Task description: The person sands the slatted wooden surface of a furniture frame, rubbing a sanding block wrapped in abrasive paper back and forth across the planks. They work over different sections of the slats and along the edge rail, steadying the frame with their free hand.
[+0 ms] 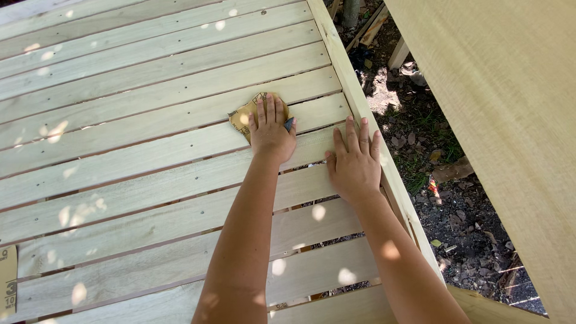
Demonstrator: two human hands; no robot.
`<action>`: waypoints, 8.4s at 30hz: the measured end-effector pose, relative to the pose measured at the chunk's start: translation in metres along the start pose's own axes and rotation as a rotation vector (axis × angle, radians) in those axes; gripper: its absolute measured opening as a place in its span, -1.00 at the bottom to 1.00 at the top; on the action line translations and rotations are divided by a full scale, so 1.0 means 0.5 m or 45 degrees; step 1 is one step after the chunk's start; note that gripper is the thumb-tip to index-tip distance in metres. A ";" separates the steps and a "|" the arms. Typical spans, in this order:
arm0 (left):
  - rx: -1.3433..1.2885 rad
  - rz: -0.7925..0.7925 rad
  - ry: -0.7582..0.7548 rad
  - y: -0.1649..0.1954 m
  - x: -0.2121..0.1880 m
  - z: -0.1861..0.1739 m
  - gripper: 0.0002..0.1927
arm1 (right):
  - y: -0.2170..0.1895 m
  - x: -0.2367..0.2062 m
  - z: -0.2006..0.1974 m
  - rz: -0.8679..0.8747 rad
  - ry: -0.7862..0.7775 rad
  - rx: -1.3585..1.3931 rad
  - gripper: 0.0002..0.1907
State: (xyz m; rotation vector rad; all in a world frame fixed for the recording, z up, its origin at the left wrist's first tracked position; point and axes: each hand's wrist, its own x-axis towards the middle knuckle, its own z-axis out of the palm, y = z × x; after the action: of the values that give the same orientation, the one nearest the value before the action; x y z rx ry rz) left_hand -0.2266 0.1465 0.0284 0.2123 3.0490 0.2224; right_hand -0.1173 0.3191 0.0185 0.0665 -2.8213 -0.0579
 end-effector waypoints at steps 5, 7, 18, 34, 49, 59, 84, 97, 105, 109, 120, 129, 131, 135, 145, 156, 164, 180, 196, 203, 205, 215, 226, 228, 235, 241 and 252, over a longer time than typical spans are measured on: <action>0.030 0.206 -0.006 0.043 -0.199 0.030 -0.19 | 0.024 0.011 -0.018 0.125 -0.210 0.076 -0.36; 0.017 0.296 -0.094 0.075 -0.316 0.036 -0.16 | 0.031 0.016 -0.025 0.124 -0.241 0.152 -0.35; 0.057 0.153 -0.087 0.068 -0.051 0.002 -0.24 | 0.017 0.005 -0.058 0.096 -0.240 0.073 -0.31; -0.051 0.444 -0.231 0.114 -0.385 0.035 -0.13 | 0.072 0.014 -0.034 0.058 -0.150 0.476 -0.30; 0.009 0.265 -0.060 0.141 -0.058 0.008 -0.22 | 0.052 0.005 -0.059 0.004 -0.096 0.239 -0.24; 0.069 0.545 -0.332 0.174 -0.260 0.015 -0.22 | 0.063 -0.005 -0.056 0.047 -0.127 0.436 -0.24; 0.049 0.216 -0.051 -0.031 -0.282 0.030 -0.29 | 0.002 -0.015 -0.005 -0.108 -0.155 0.307 -0.29; 0.081 0.146 0.001 -0.091 -0.229 0.037 -0.28 | -0.020 0.003 0.009 -0.058 -0.280 0.176 -0.17; 0.056 0.278 -0.018 -0.077 -0.296 0.042 -0.28 | -0.033 0.001 0.000 -0.037 -0.304 0.137 -0.15; 0.037 0.175 -0.024 -0.049 -0.091 0.029 -0.30 | -0.038 0.006 -0.019 -0.035 -0.340 0.106 -0.14; 0.070 0.281 0.005 -0.085 -0.187 0.039 -0.30 | -0.037 0.030 -0.026 0.003 -0.478 0.102 -0.15; 0.103 0.213 -0.023 -0.133 -0.280 0.023 -0.32 | -0.038 0.027 -0.018 -0.013 -0.402 0.108 -0.16; 0.123 0.123 -0.027 -0.132 -0.189 0.010 -0.34 | -0.038 0.026 -0.022 -0.003 -0.417 0.102 -0.16; 0.076 -0.048 -0.034 -0.141 -0.020 -0.019 -0.34 | -0.039 0.026 -0.028 0.014 -0.447 0.107 -0.17; 0.206 0.200 -0.127 -0.145 -0.337 0.029 -0.29 | -0.037 0.028 -0.022 0.001 -0.460 0.103 -0.19; 0.139 -0.031 -0.120 -0.212 -0.099 0.005 -0.36 | -0.036 0.023 -0.022 0.010 -0.409 0.069 -0.19; 0.140 -0.047 -0.044 -0.168 -0.098 -0.024 -0.36 | -0.033 0.024 -0.016 0.063 -0.408 0.140 -0.23; 0.090 0.115 -0.099 -0.012 0.005 -0.015 -0.34 | -0.027 0.004 0.002 0.148 -0.220 0.400 -0.21; -0.319 0.425 0.174 -0.168 -0.232 -0.014 -0.59 | -0.138 0.063 -0.013 -0.496 -0.333 0.334 -0.50; -0.032 -0.258 0.212 -0.326 -0.163 -0.021 -0.19 | -0.034 0.129 0.009 -0.062 -0.178 0.407 -0.53; -0.040 -0.333 0.057 -0.334 -0.137 -0.013 -0.19 | -0.025 0.142 0.011 -0.226 -0.017 0.220 -0.46; -0.074 -0.201 0.093 -0.368 -0.125 -0.022 -0.30 | -0.208 0.238 0.076 -0.439 0.022 0.285 -0.68; -0.106 -0.290 0.246 -0.378 -0.121 -0.002 -0.35 | -0.286 0.248 0.068 -0.595 0.002 0.501 -0.72; -0.154 -0.317 0.249 -0.383 -0.121 -0.005 -0.34 | -0.380 0.250 0.081 -0.607 -0.031 0.540 -0.71; -0.118 -0.338 0.170 -0.377 -0.121 -0.019 -0.36 | -0.169 0.271 0.026 -0.299 -0.198 0.211 -0.61; -0.078 -0.346 0.140 -0.367 -0.119 -0.024 -0.37 | -0.216 0.263 0.024 -0.312 -0.329 0.372 -0.70; -0.108 -0.331 0.152 -0.376 -0.124 -0.029 -0.32 | -0.173 0.266 0.058 -0.359 -0.141 0.439 -0.75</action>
State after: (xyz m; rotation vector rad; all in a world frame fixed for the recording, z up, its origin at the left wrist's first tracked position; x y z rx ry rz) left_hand -0.1914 -0.0489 0.0189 -0.2092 3.1315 0.3565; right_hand -0.2489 0.2268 0.0285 0.5531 -2.8779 0.3721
